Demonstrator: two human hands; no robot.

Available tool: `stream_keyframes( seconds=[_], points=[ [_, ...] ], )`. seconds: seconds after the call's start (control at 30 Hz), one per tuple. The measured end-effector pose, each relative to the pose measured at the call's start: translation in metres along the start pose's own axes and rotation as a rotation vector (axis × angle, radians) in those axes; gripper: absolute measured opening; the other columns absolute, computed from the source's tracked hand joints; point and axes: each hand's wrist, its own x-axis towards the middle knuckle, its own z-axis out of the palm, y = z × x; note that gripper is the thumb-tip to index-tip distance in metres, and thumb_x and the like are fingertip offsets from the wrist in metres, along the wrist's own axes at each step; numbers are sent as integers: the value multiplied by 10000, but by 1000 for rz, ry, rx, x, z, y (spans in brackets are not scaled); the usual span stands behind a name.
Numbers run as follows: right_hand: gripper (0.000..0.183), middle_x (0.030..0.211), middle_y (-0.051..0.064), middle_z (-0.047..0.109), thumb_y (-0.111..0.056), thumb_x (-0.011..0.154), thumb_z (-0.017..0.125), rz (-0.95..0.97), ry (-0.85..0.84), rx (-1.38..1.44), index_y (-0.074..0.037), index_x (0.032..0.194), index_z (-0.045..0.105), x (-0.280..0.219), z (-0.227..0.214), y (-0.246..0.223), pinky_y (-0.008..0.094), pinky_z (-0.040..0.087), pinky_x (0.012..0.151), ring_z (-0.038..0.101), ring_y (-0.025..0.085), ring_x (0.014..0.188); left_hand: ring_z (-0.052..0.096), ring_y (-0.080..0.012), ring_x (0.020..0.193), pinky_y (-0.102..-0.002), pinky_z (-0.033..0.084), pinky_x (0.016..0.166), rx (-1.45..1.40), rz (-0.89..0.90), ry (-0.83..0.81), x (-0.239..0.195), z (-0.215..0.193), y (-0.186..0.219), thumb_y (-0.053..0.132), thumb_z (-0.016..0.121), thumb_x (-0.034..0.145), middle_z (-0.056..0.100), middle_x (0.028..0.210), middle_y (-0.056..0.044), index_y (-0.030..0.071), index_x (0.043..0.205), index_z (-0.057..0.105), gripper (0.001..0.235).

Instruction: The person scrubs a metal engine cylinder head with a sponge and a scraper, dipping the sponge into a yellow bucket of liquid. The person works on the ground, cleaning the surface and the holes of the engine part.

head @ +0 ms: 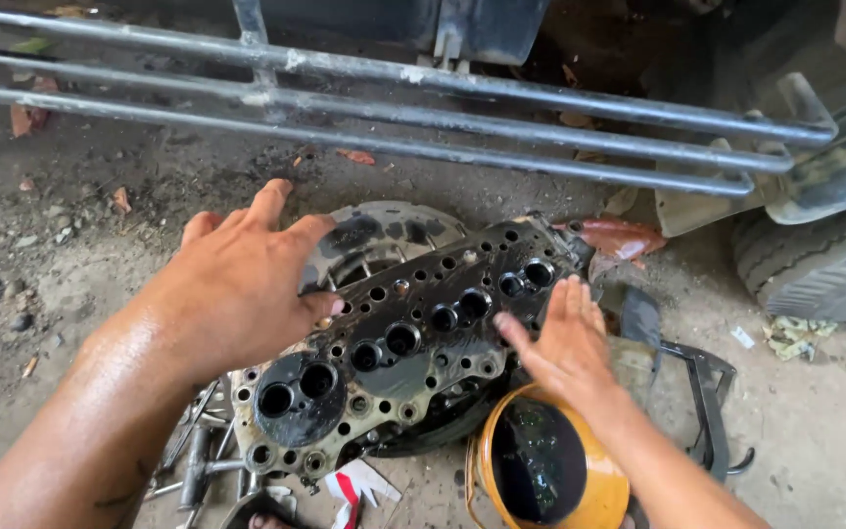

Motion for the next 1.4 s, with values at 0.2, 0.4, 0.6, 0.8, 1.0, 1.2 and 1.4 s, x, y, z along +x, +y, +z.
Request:
stream_keyframes(
  seconds=[0.2,0.4,0.6,0.8,1.0,1.2,1.4],
  points=[
    [1092,1695,221,-232,-788,984,244,-31,-201,-3,20,1593,-167,-18,-22,-23,426,-21,1295,-142,356,1564,217,-347,1524,-659,63,1251,-8,4,9,5,1,-5,499,660,947,0,1686,-251,264,1579,238,796],
    [1190,1678,293,-181,-878,943,212,-71,-184,-81,63,1589,-129,-23,1,-18,496,-5,1264,-102,414,1569,266,-384,1476,-653,68,1237,21,-37,27,3,2,-7,595,610,935,-100,1703,-216,320,1594,169,839],
    [1109,1688,275,-146,-822,957,160,68,-55,42,50,1595,-93,-26,-16,-22,461,-13,1268,-95,414,1564,303,-387,1459,-644,57,1240,-23,-19,44,0,-1,-6,517,637,941,-73,1690,-258,283,1596,190,826],
    [1188,1696,261,39,-887,908,208,139,-16,22,74,1593,70,-3,12,-6,466,25,1286,32,381,1584,197,-327,1532,-648,58,1243,-21,-9,16,3,4,-5,509,642,945,-36,1674,-286,281,1599,196,824],
    [1081,1702,217,-222,-818,985,150,134,-214,-9,23,1598,-140,-37,-26,-36,440,-68,1298,-156,356,1570,38,-344,1562,-622,14,1251,-5,-6,-86,2,3,0,549,606,969,-158,1697,-213,298,1615,97,860],
    [1219,1672,307,-159,-924,907,65,-18,-122,-142,79,1578,-108,-29,31,-26,501,-45,1238,-88,419,1560,236,-377,1495,-620,37,1254,11,24,-32,7,-2,0,534,641,964,-123,1702,-230,272,1611,137,861],
    [1063,1615,404,96,-749,1042,299,-315,347,-89,158,1560,105,-73,59,-51,480,95,1231,121,495,1512,172,-415,1498,-659,24,1218,-38,58,37,4,-4,5,485,647,949,-107,1681,-264,251,1608,158,853]
  ],
)
